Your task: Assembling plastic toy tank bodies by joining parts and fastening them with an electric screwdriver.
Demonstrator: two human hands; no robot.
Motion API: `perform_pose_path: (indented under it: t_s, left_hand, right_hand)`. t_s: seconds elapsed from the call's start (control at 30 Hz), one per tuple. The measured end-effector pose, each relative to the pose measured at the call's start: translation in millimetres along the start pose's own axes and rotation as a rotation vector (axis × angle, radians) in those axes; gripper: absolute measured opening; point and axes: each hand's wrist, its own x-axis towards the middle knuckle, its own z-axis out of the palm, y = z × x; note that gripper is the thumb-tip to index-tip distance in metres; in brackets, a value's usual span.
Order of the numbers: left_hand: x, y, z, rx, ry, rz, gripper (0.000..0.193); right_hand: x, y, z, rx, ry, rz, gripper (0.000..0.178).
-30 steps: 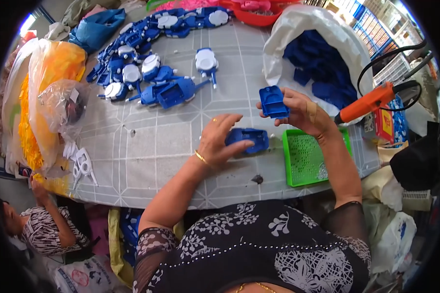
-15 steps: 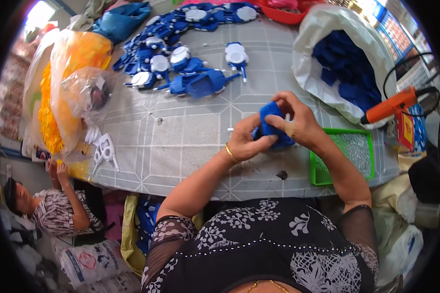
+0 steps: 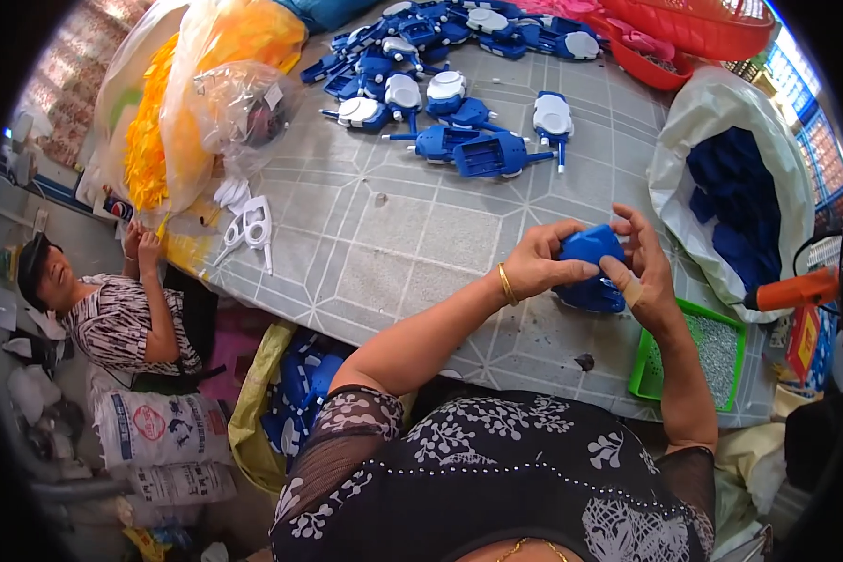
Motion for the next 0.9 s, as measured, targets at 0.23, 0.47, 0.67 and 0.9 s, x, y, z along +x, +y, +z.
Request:
perform_pose_path:
  t_s: [0.23,0.47,0.67,0.9]
  left_hand:
    - [-1.6,0.7,-5.9,-0.155,-0.060,-0.068,0.047]
    - [1.2,0.2,-4.2,-0.293,-0.081,-0.091,0.047]
    - [9.1,-4.4,-11.4,-0.380,-0.037,-0.085,0.049]
    - [3.1,-16.4,-34.2,-0.255,-0.011,-0.064,0.048]
  right_hand:
    - [4.9,-9.1,-14.5,-0.359,-0.248,-0.328,0.053]
    - [1.0,-10.8,-16.6,-0.479,-0.179,-0.473,0.058]
    - [1.6,-4.1,-16.6,-0.602,-0.043,-0.586,0.060]
    - [14.0,0.3,-3.7,-0.639,-0.140,-0.663,0.060]
